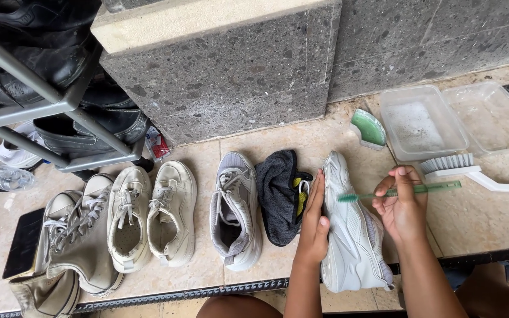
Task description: Cleaning a pair of white sneakers using a toothbrush and water, including handling the insoles and laces.
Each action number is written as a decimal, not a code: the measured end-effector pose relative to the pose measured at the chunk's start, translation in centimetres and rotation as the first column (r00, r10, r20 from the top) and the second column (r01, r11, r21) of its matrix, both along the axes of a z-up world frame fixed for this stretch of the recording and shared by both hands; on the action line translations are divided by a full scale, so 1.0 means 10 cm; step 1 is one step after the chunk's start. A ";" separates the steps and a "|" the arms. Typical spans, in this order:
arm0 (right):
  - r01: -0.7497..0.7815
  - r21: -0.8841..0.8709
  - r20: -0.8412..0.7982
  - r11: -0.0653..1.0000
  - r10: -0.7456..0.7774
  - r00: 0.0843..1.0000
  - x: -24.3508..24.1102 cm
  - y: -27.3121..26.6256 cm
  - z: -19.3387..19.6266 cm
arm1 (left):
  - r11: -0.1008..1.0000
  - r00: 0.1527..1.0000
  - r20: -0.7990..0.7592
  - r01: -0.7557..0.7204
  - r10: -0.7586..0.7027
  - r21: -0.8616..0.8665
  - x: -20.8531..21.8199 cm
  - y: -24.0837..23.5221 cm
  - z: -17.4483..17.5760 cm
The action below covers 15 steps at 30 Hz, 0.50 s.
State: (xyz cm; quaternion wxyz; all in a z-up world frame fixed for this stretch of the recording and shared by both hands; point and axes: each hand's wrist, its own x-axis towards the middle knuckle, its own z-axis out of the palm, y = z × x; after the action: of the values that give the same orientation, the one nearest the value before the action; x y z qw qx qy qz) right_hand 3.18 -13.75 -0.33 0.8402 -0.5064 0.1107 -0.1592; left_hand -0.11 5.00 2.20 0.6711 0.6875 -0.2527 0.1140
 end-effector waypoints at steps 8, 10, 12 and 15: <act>-0.083 -0.123 0.167 0.989 0.103 0.981 -0.05 -0.01 -0.05 | 1.000 1.000 0.009 0.012 -0.012 0.006 0.00 0.00 0.01; -0.137 -0.090 0.106 0.987 0.146 0.984 -0.04 -0.02 -0.08 | 1.000 1.000 0.004 0.008 -0.008 0.013 0.00 0.01 0.00; -0.111 -0.109 0.223 0.988 0.133 0.966 -0.03 -0.03 -0.09 | 1.000 1.000 0.001 0.009 -0.009 0.012 -0.01 0.01 0.00; -0.190 -0.042 0.115 0.981 0.194 0.974 -0.04 -0.09 -0.09 | 1.000 1.000 0.007 0.009 -0.009 0.010 0.00 0.01 0.00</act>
State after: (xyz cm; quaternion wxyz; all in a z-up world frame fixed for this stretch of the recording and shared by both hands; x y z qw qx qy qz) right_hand 2.82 -14.62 -1.20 0.8489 -0.5171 0.0089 -0.1088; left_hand -0.11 5.10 2.22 0.6672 0.6894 -0.2588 0.1120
